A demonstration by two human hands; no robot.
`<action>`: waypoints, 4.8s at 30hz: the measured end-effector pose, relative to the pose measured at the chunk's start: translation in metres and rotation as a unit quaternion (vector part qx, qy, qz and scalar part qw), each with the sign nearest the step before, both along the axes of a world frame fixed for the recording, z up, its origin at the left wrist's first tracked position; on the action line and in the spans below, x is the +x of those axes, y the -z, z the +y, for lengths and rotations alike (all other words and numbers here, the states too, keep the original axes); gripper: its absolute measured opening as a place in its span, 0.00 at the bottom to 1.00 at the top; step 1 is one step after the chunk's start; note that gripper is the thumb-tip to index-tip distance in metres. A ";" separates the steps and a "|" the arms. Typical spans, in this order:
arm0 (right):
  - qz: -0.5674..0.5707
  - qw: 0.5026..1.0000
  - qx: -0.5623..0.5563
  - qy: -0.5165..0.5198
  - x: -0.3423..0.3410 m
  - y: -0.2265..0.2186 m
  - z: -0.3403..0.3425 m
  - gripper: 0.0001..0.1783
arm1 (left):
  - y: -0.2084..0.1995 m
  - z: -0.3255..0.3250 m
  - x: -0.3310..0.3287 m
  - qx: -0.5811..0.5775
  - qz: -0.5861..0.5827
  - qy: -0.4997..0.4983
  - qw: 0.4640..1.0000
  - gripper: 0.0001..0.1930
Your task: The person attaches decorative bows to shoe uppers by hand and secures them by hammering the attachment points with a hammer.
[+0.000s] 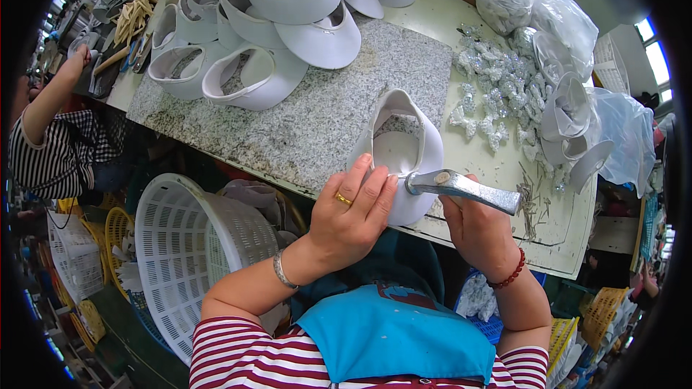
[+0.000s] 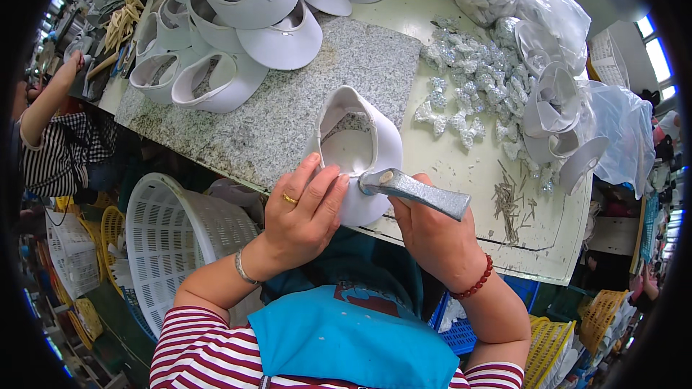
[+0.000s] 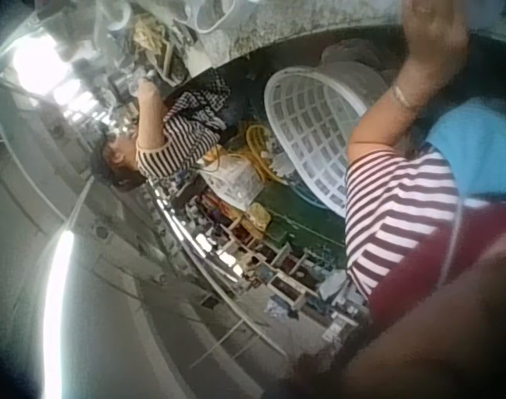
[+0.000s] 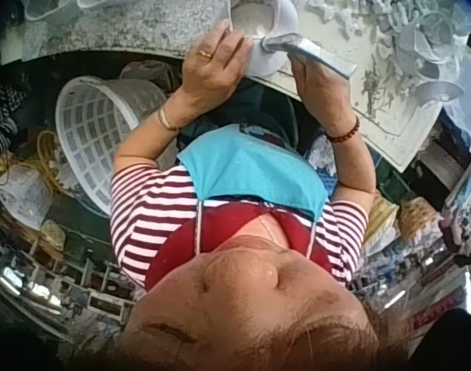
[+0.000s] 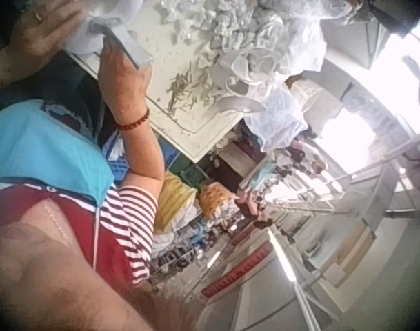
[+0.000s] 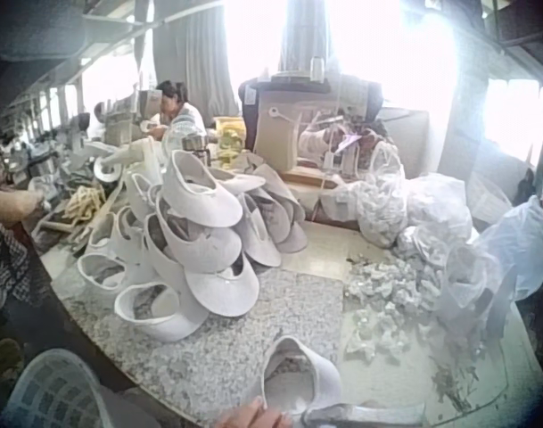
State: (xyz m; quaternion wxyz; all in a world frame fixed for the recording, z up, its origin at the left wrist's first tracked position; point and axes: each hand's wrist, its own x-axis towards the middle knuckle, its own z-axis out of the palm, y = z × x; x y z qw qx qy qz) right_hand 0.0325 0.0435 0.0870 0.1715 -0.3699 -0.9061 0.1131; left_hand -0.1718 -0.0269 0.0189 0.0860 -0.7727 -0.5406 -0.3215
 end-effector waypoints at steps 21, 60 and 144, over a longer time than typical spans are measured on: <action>-0.102 0.990 0.084 -0.041 -0.005 -0.018 0.000 0.06 | -0.001 -0.004 0.005 -0.029 -0.044 -0.003 0.999 0.24; 0.054 0.992 -0.115 -0.003 0.012 0.000 0.015 0.09 | -0.008 0.008 0.012 -0.016 0.070 -0.016 0.997 0.25; -0.141 0.989 0.033 -0.039 -0.020 -0.038 0.004 0.07 | -0.012 0.005 -0.005 -0.006 -0.036 0.032 0.999 0.23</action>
